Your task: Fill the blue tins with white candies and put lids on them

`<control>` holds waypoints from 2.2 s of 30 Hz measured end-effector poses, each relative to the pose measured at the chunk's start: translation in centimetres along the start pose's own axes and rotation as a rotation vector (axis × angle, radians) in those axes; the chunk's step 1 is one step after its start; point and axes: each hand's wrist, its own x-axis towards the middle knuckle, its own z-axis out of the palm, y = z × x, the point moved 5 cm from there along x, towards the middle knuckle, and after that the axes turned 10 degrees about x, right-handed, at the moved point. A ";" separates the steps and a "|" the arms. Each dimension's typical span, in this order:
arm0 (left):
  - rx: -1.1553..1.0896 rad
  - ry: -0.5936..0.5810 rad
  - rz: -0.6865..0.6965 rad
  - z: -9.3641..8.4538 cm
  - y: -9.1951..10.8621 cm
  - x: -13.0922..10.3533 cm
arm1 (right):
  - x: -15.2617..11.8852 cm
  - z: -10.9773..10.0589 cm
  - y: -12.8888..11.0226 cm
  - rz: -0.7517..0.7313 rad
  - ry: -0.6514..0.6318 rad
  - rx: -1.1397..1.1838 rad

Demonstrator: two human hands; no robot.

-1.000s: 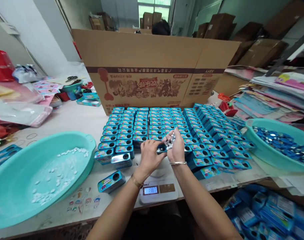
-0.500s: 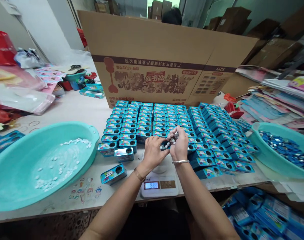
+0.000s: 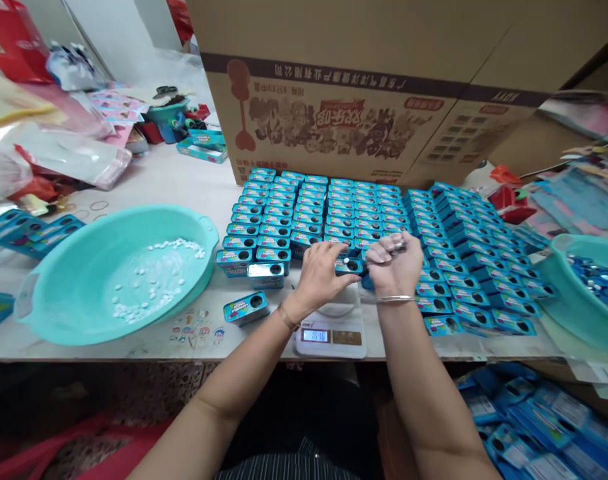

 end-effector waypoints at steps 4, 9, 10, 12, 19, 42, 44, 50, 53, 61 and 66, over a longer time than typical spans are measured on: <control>-0.043 0.065 -0.019 -2.0 -0.4 -1.3 | -1.3 -0.9 -2.1 0.049 -0.025 0.118; -0.069 0.152 -0.020 -4.4 -0.9 -3.3 | -4.6 -3.0 -3.9 0.050 -0.054 0.183; -0.064 0.164 -0.019 -4.7 -1.0 -3.7 | -5.2 -3.7 -4.1 0.047 -0.055 0.187; -0.054 0.187 -0.015 -5.3 -1.2 -4.3 | -6.4 -5.3 -4.3 0.048 -0.044 0.199; 0.025 0.148 0.029 -6.1 -1.1 -5.2 | -8.2 -9.6 -3.3 0.095 0.039 0.253; 0.448 0.039 0.126 -2.3 1.5 -0.7 | -7.4 -11.3 -1.8 0.149 0.090 0.337; 0.481 -0.026 0.149 -1.7 1.9 0.1 | -7.4 -11.3 -1.7 0.158 0.075 0.332; 0.614 -0.290 0.180 -0.8 2.3 1.0 | -7.3 -11.8 -1.5 0.156 0.041 0.333; 0.641 -0.382 0.185 -0.9 2.4 1.2 | -7.2 -12.1 -1.5 0.160 0.016 0.322; 0.564 -0.369 0.232 -1.9 3.3 2.2 | -7.5 -11.8 -1.8 0.162 0.038 0.307; 0.522 -0.017 0.086 -10.7 -0.5 1.7 | -8.4 -11.3 -2.3 0.167 0.038 0.300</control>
